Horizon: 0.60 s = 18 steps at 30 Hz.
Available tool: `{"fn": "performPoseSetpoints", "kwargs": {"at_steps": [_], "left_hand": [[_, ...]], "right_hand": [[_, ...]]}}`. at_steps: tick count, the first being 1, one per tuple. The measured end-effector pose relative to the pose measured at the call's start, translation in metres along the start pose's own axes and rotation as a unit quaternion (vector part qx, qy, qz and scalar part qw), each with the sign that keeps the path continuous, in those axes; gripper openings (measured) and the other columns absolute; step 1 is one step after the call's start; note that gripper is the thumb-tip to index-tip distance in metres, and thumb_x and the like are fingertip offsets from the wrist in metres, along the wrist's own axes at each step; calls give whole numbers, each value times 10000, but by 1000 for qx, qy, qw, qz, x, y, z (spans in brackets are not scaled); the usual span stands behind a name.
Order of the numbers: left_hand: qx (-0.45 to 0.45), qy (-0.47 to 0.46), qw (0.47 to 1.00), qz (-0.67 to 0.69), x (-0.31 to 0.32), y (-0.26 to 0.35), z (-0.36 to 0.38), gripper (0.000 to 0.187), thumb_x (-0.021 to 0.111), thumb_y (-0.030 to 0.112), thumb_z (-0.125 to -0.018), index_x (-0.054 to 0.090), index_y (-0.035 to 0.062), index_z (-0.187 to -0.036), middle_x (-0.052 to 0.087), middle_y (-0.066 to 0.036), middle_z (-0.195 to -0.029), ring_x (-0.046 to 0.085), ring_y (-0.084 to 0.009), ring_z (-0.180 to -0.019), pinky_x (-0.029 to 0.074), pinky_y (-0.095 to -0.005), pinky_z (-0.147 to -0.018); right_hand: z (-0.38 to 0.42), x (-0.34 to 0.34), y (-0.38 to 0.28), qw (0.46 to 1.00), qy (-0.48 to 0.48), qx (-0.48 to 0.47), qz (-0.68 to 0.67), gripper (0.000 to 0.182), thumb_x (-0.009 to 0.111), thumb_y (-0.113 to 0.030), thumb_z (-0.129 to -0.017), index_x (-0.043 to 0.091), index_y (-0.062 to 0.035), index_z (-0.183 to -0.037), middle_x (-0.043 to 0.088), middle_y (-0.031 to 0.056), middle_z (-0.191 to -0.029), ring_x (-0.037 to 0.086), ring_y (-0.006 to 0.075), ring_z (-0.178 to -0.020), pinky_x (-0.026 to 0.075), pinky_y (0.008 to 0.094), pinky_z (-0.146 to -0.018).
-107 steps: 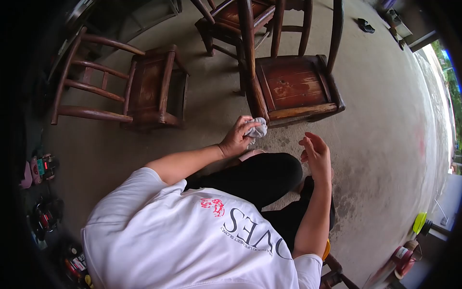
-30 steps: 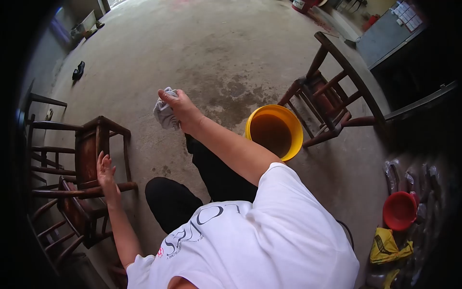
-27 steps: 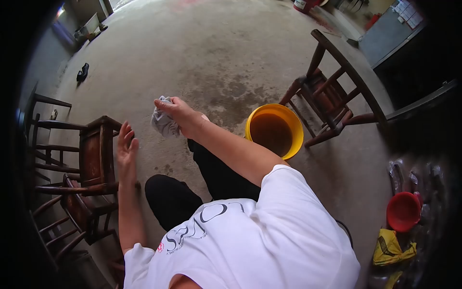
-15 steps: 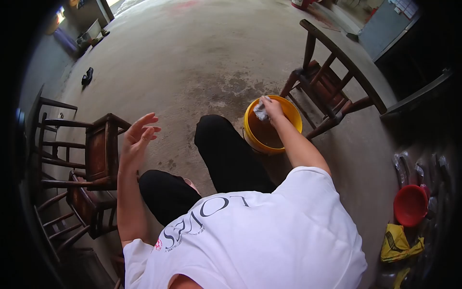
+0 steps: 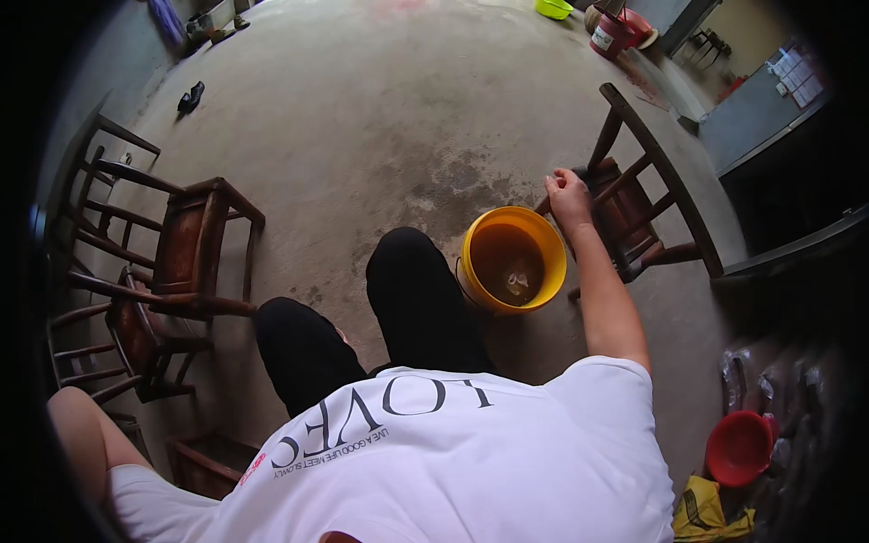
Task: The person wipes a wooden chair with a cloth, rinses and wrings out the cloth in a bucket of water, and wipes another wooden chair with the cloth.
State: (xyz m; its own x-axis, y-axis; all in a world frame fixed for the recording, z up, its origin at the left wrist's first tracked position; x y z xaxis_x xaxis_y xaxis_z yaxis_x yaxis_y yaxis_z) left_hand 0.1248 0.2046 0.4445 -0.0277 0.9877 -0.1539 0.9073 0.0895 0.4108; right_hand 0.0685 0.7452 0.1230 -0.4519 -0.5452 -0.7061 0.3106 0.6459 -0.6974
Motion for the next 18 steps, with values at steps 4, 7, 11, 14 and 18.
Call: {"fn": "performPoseSetpoints", "kwargs": {"at_steps": [4, 7, 11, 14, 18], "left_hand": [[1, 25, 1000, -15, -4, 6, 8, 717, 428, 589, -838, 165, 237, -1405, 200, -235, -1410, 183, -448, -1291, 117, -573, -1064], [14, 37, 999, -35, -5, 5, 10, 710, 430, 585, -838, 173, 235, -1399, 207, -231, -1405, 187, -443, -1288, 119, -570, -1063], [47, 30, 995, -80, -6, 6, -1, 699, 433, 579, -838, 182, 234, -1392, 215, -226, -1399, 194, -437, -1284, 122, -567, -1063], [33, 12, 994, -101, -9, 5, -2, 692, 435, 575, -838, 189, 233, -1386, 222, -223, -1394, 198, -433, -1282, 124, -565, -1062], [27, -1, 993, -111, -14, 4, -5, 681, 439, 569, -837, 199, 231, -1378, 230, -218, -1387, 204, -427, -1278, 127, -562, -1061]], "right_hand": [[-32, -64, -17, 892, 259, -268, 258, 473, 688, -255, -732, 538, -18, -1113, 519, 165, -1066, 534, 318, -973, 442, 390, -847], [-54, -112, -29, 824, 286, -187, 452, 620, 715, -368, -697, 481, -62, -1183, 476, 105, -1176, 503, 292, -1048, 425, 403, -867], [-82, -142, -52, 806, 169, -8, 567, 726, 706, -469, -664, 439, -138, -1252, 473, 112, -1228, 429, 301, -1167, 364, 475, -926], [-126, -161, -14, 965, -25, 148, 214, 391, 698, -338, -693, 575, -11, -868, 554, 119, -599, 565, 254, -488, 445, 387, -394], [-133, -154, -16, 970, -4, 94, 223, 270, 657, -212, -675, 545, -7, -811, 525, 87, -557, 487, 192, -373, 364, 348, -304]]}}
Point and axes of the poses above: each hand's wrist, its own z-axis away from the middle knuckle, its own x-axis out of the palm, y = z × x, the point moved 1 cm from there along -z, towards the middle knuckle
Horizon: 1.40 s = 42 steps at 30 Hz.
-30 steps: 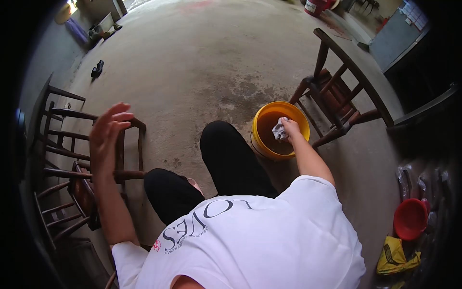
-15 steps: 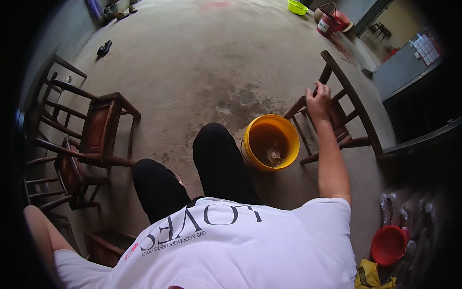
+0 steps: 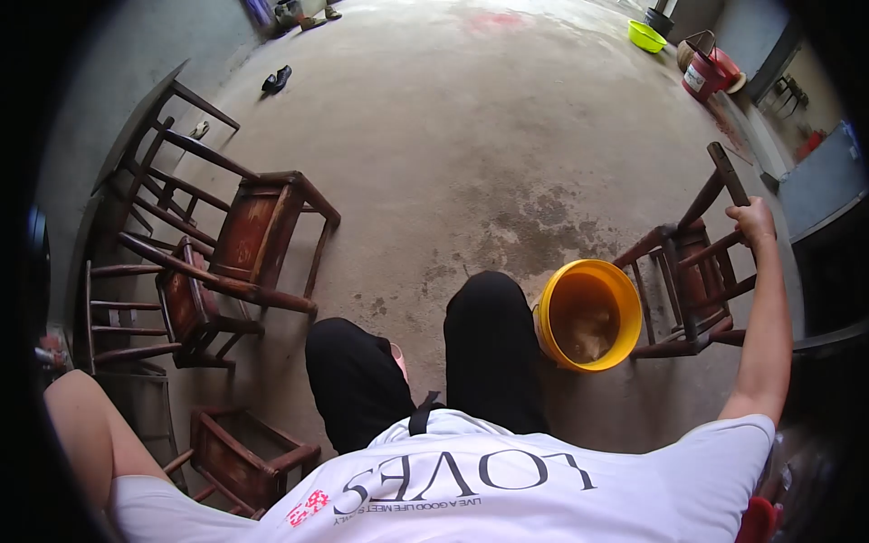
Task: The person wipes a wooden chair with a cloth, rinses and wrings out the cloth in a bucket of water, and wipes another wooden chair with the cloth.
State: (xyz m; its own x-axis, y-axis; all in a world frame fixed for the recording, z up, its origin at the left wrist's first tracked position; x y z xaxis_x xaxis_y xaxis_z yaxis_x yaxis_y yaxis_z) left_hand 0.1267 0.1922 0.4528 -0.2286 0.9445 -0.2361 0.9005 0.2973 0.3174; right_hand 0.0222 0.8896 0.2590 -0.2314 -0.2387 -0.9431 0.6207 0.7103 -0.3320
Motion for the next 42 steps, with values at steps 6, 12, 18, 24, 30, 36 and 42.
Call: {"fn": "performPoseSetpoints", "kwargs": {"at_steps": [6, 12, 18, 24, 30, 36, 42], "left_hand": [[50, 24, 998, 32, 14, -14, -8, 666, 443, 560, -837, 213, 229, -1367, 243, -211, -1378, 214, -418, -1272, 131, -558, -1060], [127, 64, 989, 27, 18, -12, -16, 651, 448, 552, -836, 227, 226, -1355, 256, -204, -1368, 223, -410, -1267, 135, -553, -1059], [108, 58, 992, 8, 2, 10, -9, 636, 452, 543, -836, 241, 224, -1344, 269, -196, -1358, 233, -401, -1261, 140, -549, -1058], [139, 64, 988, -10, -18, 27, -9, 621, 457, 534, -835, 256, 222, -1332, 282, -189, -1348, 242, -392, -1256, 144, -544, -1057], [127, 59, 990, -4, -27, 26, -5, 606, 462, 526, -835, 270, 219, -1321, 295, -182, -1338, 252, -384, -1250, 148, -539, -1056], [72, 58, 996, 11, -39, 27, 9, 591, 466, 517, -834, 284, 217, -1309, 308, -175, -1328, 261, -375, -1245, 153, -535, -1055], [71, 78, 994, 26, -52, 37, 20, 576, 471, 508, -834, 298, 215, -1298, 321, -167, -1318, 270, -366, -1239, 157, -530, -1053]], "right_hand": [[9, 2, -43, 998, 29, -17, 45, 218, 598, -127, -612, 590, 19, -773, 577, 109, -578, 563, 210, -458, 441, 355, -387], [22, 34, -133, 977, 68, -187, 73, 243, 600, -170, -531, 642, 0, -699, 608, 173, -616, 616, 274, -583, 478, 369, -566], [75, 73, -264, 951, -31, -306, 42, 281, 611, -194, -560, 663, -29, -782, 618, 180, -675, 625, 297, -671, 474, 381, -618], [160, 109, -380, 885, -126, -440, 83, 417, 714, -486, -696, 633, -100, -832, 586, 37, -713, 548, 152, -674, 440, 294, -582], [253, 131, -475, 811, -277, -513, 46, 365, 692, -411, -740, 611, -67, -831, 612, 88, -751, 591, 180, -690, 487, 328, -618], [279, 136, -491, 637, -356, -683, -38, 680, 642, -483, -717, 523, 2, -1179, 595, 213, -1061, 579, 334, -965, 467, 396, -812], [170, 117, -401, 751, -475, -457, 30, 646, 365, -588, -877, 476, -89, -1272, 486, 174, -1262, 469, 252, -1165, 382, 421, -972]]}}
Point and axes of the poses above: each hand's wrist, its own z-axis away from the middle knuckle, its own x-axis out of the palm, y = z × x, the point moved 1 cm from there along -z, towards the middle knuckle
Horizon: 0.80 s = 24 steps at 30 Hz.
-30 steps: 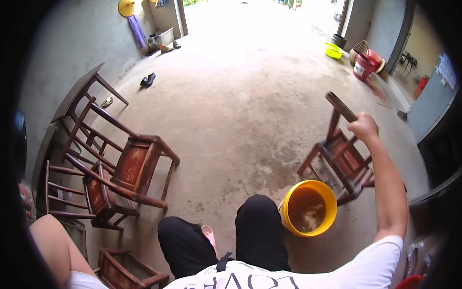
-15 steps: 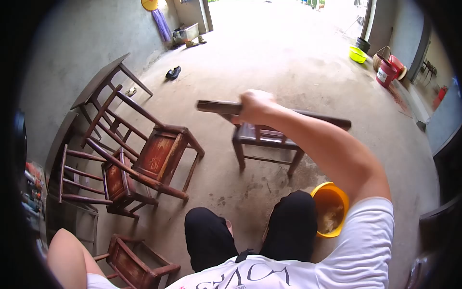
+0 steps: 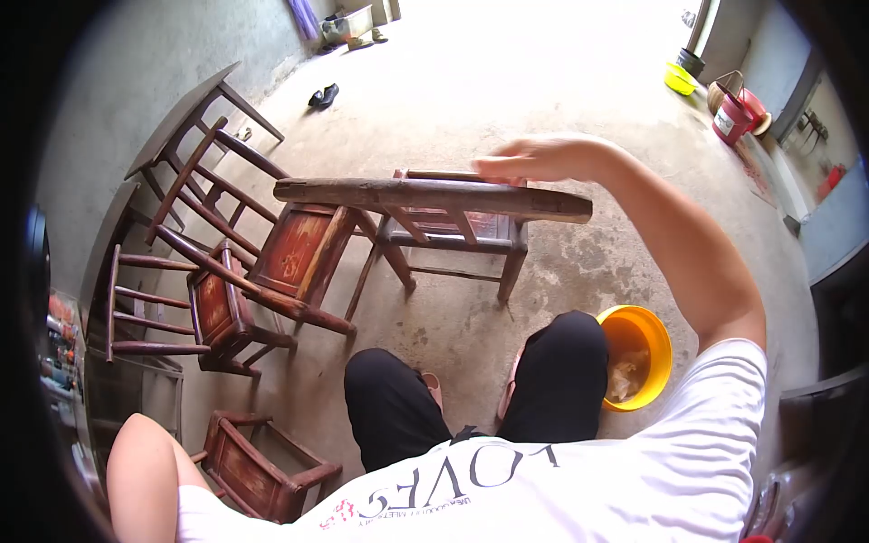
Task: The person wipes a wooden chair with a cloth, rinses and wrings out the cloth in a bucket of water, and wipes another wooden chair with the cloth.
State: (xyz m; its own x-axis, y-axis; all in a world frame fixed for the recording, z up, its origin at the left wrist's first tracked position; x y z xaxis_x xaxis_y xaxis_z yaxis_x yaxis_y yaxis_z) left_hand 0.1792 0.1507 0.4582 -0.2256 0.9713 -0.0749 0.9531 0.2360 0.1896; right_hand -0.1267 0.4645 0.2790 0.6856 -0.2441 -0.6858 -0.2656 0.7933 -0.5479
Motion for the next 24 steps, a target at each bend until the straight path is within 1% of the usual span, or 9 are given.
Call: {"fn": "performPoseSetpoints", "kwargs": {"at_steps": [2, 7, 11, 13, 18, 19, 20, 21, 24], "left_hand": [[-3, 7, 1000, 13, -1, 3, 1, 571, 473, 506, -834, 303, 214, -1294, 325, -165, -1315, 273, -363, -1238, 158, -529, -1053], [0, 39, 998, 56, 2, 8, 11, 558, 476, 498, -833, 315, 212, -1284, 336, -159, -1307, 281, -356, -1233, 162, -525, -1052], [21, 71, 994, 76, 11, 9, 20, 548, 480, 493, -833, 324, 211, -1277, 344, -154, -1300, 288, -350, -1229, 165, -522, -1051], [24, 76, 994, 79, 13, 10, 22, 543, 481, 490, -833, 329, 210, -1273, 349, -152, -1297, 291, -347, -1227, 166, -521, -1051], [11, 87, 991, 99, 22, 13, 29, 531, 485, 482, -832, 341, 208, -1263, 359, -146, -1289, 299, -340, -1223, 170, -517, -1050], [7, 86, 991, 102, 24, 14, 30, 528, 486, 481, -832, 343, 208, -1261, 361, -144, -1287, 300, -338, -1222, 171, -516, -1050], [4, 85, 991, 105, 25, 16, 30, 526, 486, 480, -832, 346, 207, -1260, 364, -143, -1285, 302, -337, -1221, 171, -515, -1050], [1, 84, 991, 105, 26, 18, 30, 523, 487, 478, -832, 348, 207, -1258, 366, -142, -1284, 303, -335, -1220, 172, -514, -1050], [-11, 79, 992, 102, 26, 25, 29, 516, 490, 474, -832, 355, 206, -1252, 372, -138, -1279, 308, -331, -1217, 174, -512, -1049]], "right_hand": [[22, 9, 52, 967, -4, -60, -246, 611, 401, -540, -887, 537, -28, -1192, 591, 127, -1121, 560, 175, -1039, 435, 293, -906], [24, 60, 58, 787, 62, -189, -584, 557, 536, -519, -816, 656, 11, -940, 629, 134, -988, 598, 174, -874, 458, 268, -819], [27, 91, 9, 779, 90, -195, -589, 572, 479, -566, -825, 666, -25, -817, 644, 70, -773, 574, 109, -663, 436, 195, -645], [21, 123, -10, 797, 61, -209, -563, 631, 391, -581, -862, 640, -3, -907, 606, 48, -813, 547, 70, -713, 418, 170, -607], [0, 201, -97, 776, 216, -225, -548, 548, 413, -542, -884, 597, -26, -869, 573, 75, -776, 541, 115, -712, 426, 255, -649], [-4, 213, -116, 817, 407, -315, -258, 440, 432, -454, -900, 560, -35, -952, 547, 112, -803, 540, 196, -760, 414, 318, -684], [-8, 232, -134, 829, 463, -308, -65, 413, 420, -420, -908, 523, -38, -1027, 512, 124, -887, 502, 270, -878, 385, 373, -753], [0, 230, -154, 894, 325, -268, -153, 424, 401, -414, -919, 513, -16, -1014, 478, 117, -973, 453, 284, -963, 349, 391, -814], [-4, 242, -169, 859, 239, -359, -274, 555, 454, -483, -882, 499, 1, -1149, 467, 177, -1050, 422, 305, -1047, 324, 402, -909]]}}
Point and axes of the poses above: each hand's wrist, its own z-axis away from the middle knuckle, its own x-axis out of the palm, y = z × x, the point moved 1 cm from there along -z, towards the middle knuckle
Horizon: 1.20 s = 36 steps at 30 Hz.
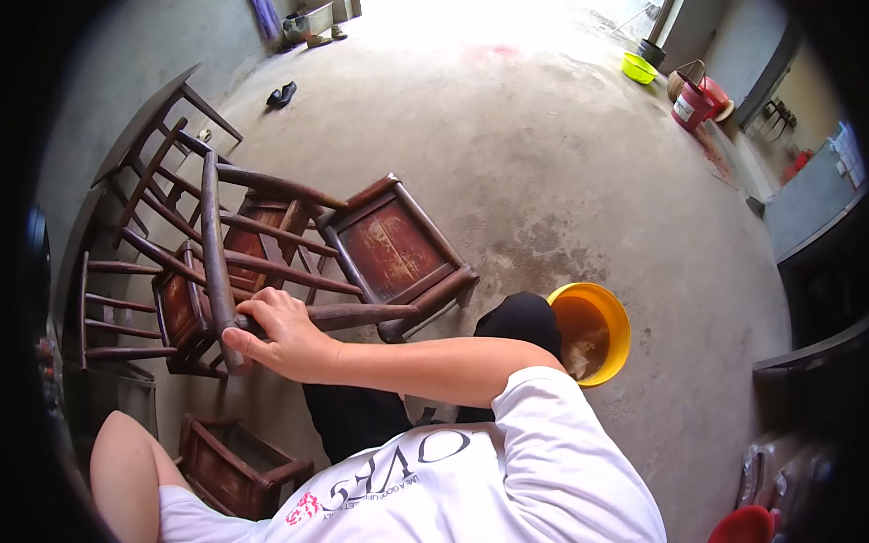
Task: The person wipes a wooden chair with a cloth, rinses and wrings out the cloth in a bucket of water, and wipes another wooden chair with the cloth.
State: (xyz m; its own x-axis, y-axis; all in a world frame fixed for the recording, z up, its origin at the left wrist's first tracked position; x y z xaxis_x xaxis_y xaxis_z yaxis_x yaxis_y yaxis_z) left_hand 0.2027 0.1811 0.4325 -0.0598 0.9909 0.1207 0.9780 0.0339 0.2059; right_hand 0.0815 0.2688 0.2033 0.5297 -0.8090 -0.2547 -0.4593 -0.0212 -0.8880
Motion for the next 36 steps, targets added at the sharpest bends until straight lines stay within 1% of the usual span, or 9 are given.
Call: {"fn": "performPoseSetpoints", "kwargs": {"at_steps": [2, 3, 6, 7, 8, 9, 19, 27, 36], "left_hand": [[-8, -2, 1000, -9, -1, 5, 0, 511, 491, 471, -832, 360, 205, -1248, 376, -136, -1276, 311, -328, -1215, 176, -511, -1049], [-7, -2, 1000, -12, -2, 7, 0, 509, 492, 470, -832, 362, 204, -1246, 379, -135, -1274, 313, -327, -1215, 176, -510, -1048], [8, 0, 1000, -14, -8, 9, -1, 501, 494, 465, -832, 370, 203, -1240, 385, -131, -1269, 317, -322, -1212, 179, -508, -1048], [19, 3, 1000, -13, -8, 9, -1, 499, 495, 464, -831, 372, 203, -1239, 387, -130, -1267, 319, -321, -1211, 179, -507, -1048], [28, 7, 999, -13, -8, 9, 0, 496, 496, 462, -831, 374, 203, -1237, 389, -129, -1266, 320, -319, -1210, 180, -506, -1048], [33, 9, 999, -14, -9, 9, 0, 494, 497, 461, -831, 377, 202, -1235, 391, -127, -1264, 322, -318, -1209, 181, -505, -1047], [79, 24, 995, -62, -17, 17, 5, 470, 504, 446, -830, 400, 198, -1216, 413, -115, -1248, 338, -303, -1200, 188, -498, -1045], [32, 56, 997, -46, -11, 24, 18, 450, 511, 435, -830, 419, 195, -1200, 430, -106, -1234, 350, -292, -1193, 194, -492, -1044], [-12, 43, 995, -89, -14, 49, 25, 429, 518, 422, -829, 441, 192, -1183, 449, -95, -1220, 364, -279, -1184, 200, -485, -1042]], "right_hand": [[4, -9, 4, 996, -2, -16, -87, 482, 492, -379, -904, 463, -2, -1203, 462, 148, -1122, 407, 266, -1112, 308, 359, -962], [5, -16, 10, 995, 6, -19, -94, 446, 534, -308, -896, 451, -8, -1215, 466, 137, -1149, 436, 240, -1084, 342, 328, -936], [-8, -73, -1, 979, 68, 26, -191, 399, 466, -282, -934, 449, -44, -1255, 502, 85, -1166, 481, 164, -1052, 373, 287, -915], [-16, -101, -16, 964, 91, -17, -249, 451, 439, -335, -939, 425, -34, -1275, 500, 100, -1195, 490, 178, -1062, 371, 306, -923], [-23, -132, -40, 971, 109, -75, -201, 513, 406, -442, -928, 440, -48, -1255, 466, 101, -1231, 470, 197, -1111, 365, 335, -942], [-27, -167, -64, 960, 96, -164, -204, 514, 353, -431, -942, 426, -40, -1268, 453, 116, -1270, 453, 238, -1147, 336, 370, -975], [-68, -172, -98, 942, 50, -270, -192, 514, 352, -432, -939, 438, -40, -1259, 445, 119, -1282, 434, 244, -1164, 315, 376, -990], [-37, -178, -117, 945, 69, -278, -159, 514, 351, -433, -936, 449, -39, -1251, 437, 122, -1293, 418, 249, -1180, 296, 381, -1004], [-28, -146, -109, 926, 90, -315, -189, 515, 350, -435, -933, 461, -39, -1243, 429, 125, -1304, 399, 255, -1198, 276, 387, -1020]]}}
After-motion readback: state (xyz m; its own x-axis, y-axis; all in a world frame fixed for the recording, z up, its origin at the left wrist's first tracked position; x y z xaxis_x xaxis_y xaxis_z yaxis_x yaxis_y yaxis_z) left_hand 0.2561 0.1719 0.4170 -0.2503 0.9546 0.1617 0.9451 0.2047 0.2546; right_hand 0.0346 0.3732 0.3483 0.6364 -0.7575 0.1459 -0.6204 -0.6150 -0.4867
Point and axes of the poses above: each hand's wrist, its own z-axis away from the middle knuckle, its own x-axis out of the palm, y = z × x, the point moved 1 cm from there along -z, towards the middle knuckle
